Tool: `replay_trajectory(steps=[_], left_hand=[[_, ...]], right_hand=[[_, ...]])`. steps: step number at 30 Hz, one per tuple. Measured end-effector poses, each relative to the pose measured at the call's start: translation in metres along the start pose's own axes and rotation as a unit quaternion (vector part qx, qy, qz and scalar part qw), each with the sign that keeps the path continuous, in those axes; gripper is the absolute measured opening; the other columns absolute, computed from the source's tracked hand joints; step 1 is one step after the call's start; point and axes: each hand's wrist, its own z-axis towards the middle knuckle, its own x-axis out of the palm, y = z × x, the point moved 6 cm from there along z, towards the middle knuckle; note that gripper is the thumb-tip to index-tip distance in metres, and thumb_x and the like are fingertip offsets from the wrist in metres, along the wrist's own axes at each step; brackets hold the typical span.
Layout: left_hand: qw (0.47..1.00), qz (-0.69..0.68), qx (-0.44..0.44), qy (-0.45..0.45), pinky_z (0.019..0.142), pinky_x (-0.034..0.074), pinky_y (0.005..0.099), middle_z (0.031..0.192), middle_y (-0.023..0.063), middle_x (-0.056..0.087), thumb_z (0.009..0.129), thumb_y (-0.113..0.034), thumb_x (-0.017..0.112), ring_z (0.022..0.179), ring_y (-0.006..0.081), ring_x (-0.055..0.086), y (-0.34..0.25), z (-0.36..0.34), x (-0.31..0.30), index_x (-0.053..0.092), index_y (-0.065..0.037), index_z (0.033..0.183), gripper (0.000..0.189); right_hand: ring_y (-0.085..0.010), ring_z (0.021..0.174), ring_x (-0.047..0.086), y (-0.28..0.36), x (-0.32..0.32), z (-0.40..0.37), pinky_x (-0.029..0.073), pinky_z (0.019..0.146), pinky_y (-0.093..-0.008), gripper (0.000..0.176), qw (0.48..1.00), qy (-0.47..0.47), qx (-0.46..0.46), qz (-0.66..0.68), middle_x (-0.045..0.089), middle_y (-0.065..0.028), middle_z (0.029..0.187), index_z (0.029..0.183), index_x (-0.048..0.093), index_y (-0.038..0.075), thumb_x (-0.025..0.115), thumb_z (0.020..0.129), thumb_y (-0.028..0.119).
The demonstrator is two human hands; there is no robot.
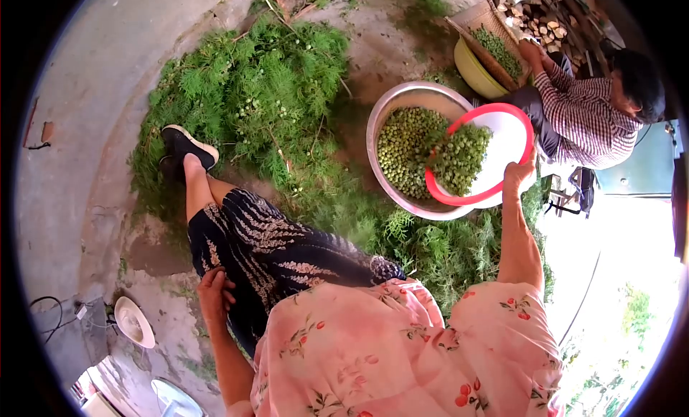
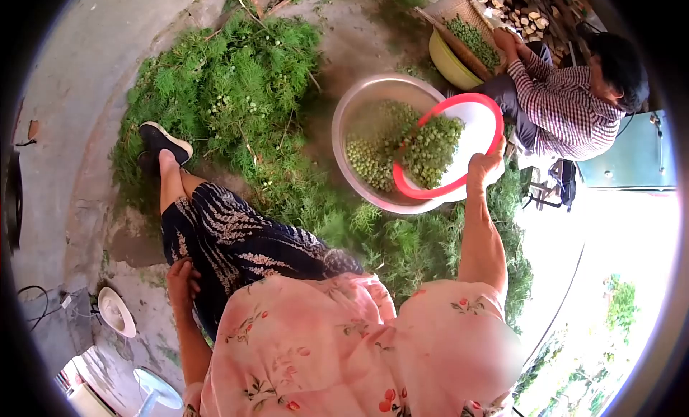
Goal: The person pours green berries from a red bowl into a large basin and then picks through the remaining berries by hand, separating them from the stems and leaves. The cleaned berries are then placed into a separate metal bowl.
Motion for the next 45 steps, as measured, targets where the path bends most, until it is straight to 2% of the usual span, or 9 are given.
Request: replay_trajectory(steps=[3, 4, 7, 17, 20, 24, 26, 31, 45], left_hand=[[1.0, -0.006, -0.018, 0.001, 0.027, 0.029, 0.0206, 0.066, 0.0071, 0.061, 0.089, -0.018, 0.053, 0.034, 0.011, 0.047, -0.001, 0.005, 0.001, 0.057, -0.001, 0.11, 0.027], [1.0, -0.004, -0.019, 0.001, 0.027, 0.029, 0.0207, 0.066, 0.0071, 0.061, 0.089, -0.018, 0.053, 0.034, 0.011, 0.047, -0.004, 0.008, 0.006, 0.057, -0.001, 0.11, 0.027], [1.0, 0.009, -0.029, -0.006, 0.027, 0.029, 0.0209, 0.066, 0.0069, 0.062, 0.089, -0.018, 0.053, 0.034, 0.0111, 0.047, -0.006, 0.0, 0.0, 0.057, -0.001, 0.11, 0.027], [1.0, 0.017, -0.005, -0.011, 0.029, 0.03, 0.0208, 0.066, 0.0058, 0.06, 0.088, -0.02, 0.053, 0.036, 0.0101, 0.046, -0.006, -0.003, 0.002, 0.057, 0.0, 0.109, 0.029], [1.0, 0.018, -0.007, 0.001, 0.029, 0.03, 0.0208, 0.066, 0.0053, 0.06, 0.088, -0.022, 0.053, 0.036, 0.0099, 0.046, -0.004, 0.004, 0.003, 0.058, -0.001, 0.109, 0.03], [1.0, -0.021, -0.019, -0.001, 0.028, 0.03, 0.0205, 0.066, 0.0068, 0.061, 0.089, -0.016, 0.053, 0.035, 0.0107, 0.047, -0.001, 0.0, -0.001, 0.058, 0.0, 0.108, 0.026], [1.0, -0.02, -0.017, -0.001, 0.028, 0.029, 0.0203, 0.066, 0.0067, 0.061, 0.089, -0.016, 0.052, 0.035, 0.0106, 0.048, 0.0, -0.001, -0.002, 0.058, 0.0, 0.108, 0.025], [1.0, -0.021, -0.008, -0.003, 0.028, 0.028, 0.02, 0.066, 0.0063, 0.061, 0.089, -0.016, 0.052, 0.035, 0.0102, 0.047, 0.001, -0.004, -0.002, 0.058, -0.001, 0.108, 0.025], [1.0, -0.008, 0.022, 0.001, 0.029, 0.029, 0.0197, 0.067, 0.0062, 0.061, 0.089, -0.018, 0.052, 0.035, 0.01, 0.046, 0.003, -0.004, -0.004, 0.057, 0.0, 0.11, 0.028]], right_hand=[[-0.0295, 0.069, 0.063, 0.001, -0.012, 0.001, 0.049, 0.069, -0.041, 0.071, 0.993, -0.039, -0.074, -0.08, 0.063, -0.0165, 0.079, 0.136, 0.037, 0.022, 0.049, 0.069, 0.002], [-0.0318, 0.081, 0.063, 0.007, -0.015, -0.001, 0.048, 0.077, -0.0409, 0.07, 0.986, 0.074, 0.058, -0.135, 0.063, -0.0191, 0.093, 0.137, 0.036, 0.017, 0.048, 0.069, 0.001], [-0.0342, 0.113, 0.05, 0.033, -0.004, -0.012, 0.038, 0.096, -0.0354, 0.066, 0.996, 0.085, 0.031, -0.009, 0.05, -0.0227, 0.124, 0.134, 0.035, 0.001, 0.044, 0.07, -0.005], [-0.0307, 0.079, 0.065, -0.024, 0.0, 0.031, 0.05, 0.073, -0.0386, 0.066, 0.998, -0.035, -0.035, 0.049, 0.065, -0.0171, 0.096, 0.132, 0.043, 0.016, 0.051, 0.068, 0.003], [-0.0248, 0.091, 0.062, -0.006, -0.017, 0.023, 0.048, 0.084, -0.0302, 0.068, 0.999, 0.017, 0.021, 0.017, 0.062, -0.0175, 0.106, 0.132, 0.041, 0.006, 0.048, 0.066, -0.011], [-0.032, 0.086, 0.063, 0.039, -0.013, -0.005, 0.049, 0.077, -0.0389, 0.066, 0.996, 0.059, 0.032, -0.053, 0.063, -0.0183, 0.101, 0.133, 0.041, 0.015, 0.05, 0.069, -0.001], [-0.0317, 0.107, 0.055, 0.038, 0.001, -0.009, 0.042, 0.092, -0.0356, 0.063, 0.997, 0.068, -0.034, -0.016, 0.053, -0.0178, 0.122, 0.132, 0.042, 0.011, 0.048, 0.07, -0.001], [-0.0261, 0.058, 0.062, 0.036, -0.035, 0.003, 0.05, 0.06, -0.0323, 0.068, 0.998, -0.014, -0.053, -0.038, 0.066, -0.012, 0.083, 0.133, 0.042, 0.016, 0.052, 0.067, 0.0], [-0.0309, 0.085, 0.064, 0.044, -0.049, -0.018, 0.05, 0.077, -0.0388, 0.064, 0.997, 0.022, -0.052, -0.044, 0.063, -0.0139, 0.106, 0.131, 0.043, 0.016, 0.045, 0.07, -0.003]])
